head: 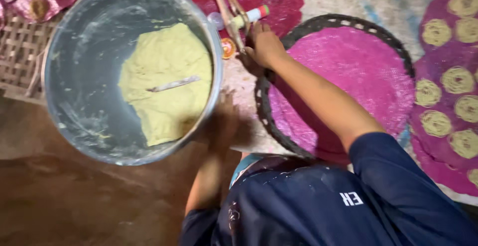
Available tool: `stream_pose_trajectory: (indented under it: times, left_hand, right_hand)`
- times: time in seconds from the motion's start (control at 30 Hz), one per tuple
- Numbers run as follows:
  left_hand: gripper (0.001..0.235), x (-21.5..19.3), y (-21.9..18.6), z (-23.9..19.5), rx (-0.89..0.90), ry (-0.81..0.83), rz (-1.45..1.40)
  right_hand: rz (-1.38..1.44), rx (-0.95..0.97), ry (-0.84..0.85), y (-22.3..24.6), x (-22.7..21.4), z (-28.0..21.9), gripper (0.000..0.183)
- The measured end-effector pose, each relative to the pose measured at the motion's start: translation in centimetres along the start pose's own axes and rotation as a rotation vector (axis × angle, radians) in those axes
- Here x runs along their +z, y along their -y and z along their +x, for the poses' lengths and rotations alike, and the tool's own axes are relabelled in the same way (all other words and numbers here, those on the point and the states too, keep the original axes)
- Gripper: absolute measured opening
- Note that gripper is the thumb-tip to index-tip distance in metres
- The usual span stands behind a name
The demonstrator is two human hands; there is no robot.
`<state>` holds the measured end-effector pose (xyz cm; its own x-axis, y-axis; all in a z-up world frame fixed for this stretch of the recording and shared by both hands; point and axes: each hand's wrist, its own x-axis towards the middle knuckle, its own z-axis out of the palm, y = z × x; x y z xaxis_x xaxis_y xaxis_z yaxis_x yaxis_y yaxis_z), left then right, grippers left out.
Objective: The person uses a manual dough press to load dough and extrude spiral-shaped snacks onto pink trays. They repeatedly refill the press from a large metal bowl and arrange the formed snacks in circular patterns on the trays.
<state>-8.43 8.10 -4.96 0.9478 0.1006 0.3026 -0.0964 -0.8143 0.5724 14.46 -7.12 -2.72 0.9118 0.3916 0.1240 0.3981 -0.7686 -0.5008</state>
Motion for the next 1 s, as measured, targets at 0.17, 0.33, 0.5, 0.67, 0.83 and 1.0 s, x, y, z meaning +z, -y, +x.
stream_pose_trajectory:
  times: [0.17, 0.33, 0.5, 0.67, 0.83, 1.0]
  left_hand:
    - [0.035, -1.7, -0.5, 1.6, 0.075, 0.019, -0.13]
    - [0.03, -1.8, -1.5, 2.7, 0.07, 0.05, -0.346]
    - [0.046, 0.5, -4.1, 6.0, 0.039, -0.043, -0.597]
    - [0.079, 1.0, -7.8, 13.3, -0.27, 0.16, -1.94]
    - [0.086, 0.8, -11.5, 16.9, -0.144, 0.57, -2.412]
    - [0.051, 3.8, -14.3, 15.2, -0.164, 0.543, -2.645]
  right_hand:
    - [-0.022, 0.436, 0.192, 2.0, 6.2, 3.7, 0.113]
    - [-0.003, 0.345, 0.082, -0.7, 5.0, 4.7, 0.088]
    - [0.693, 0.256, 0.206, -3.0, -8.4, -1.0, 0.054]
    - [0.97, 0.237, 0.521, -3.0, -21.0, -15.3, 0.047]
    - [0.789, 0.568, 0.827, -1.5, -24.4, -20.8, 0.054]
    - [0.65, 0.949, 0.869, -2.5, -24.9, -21.5, 0.061]
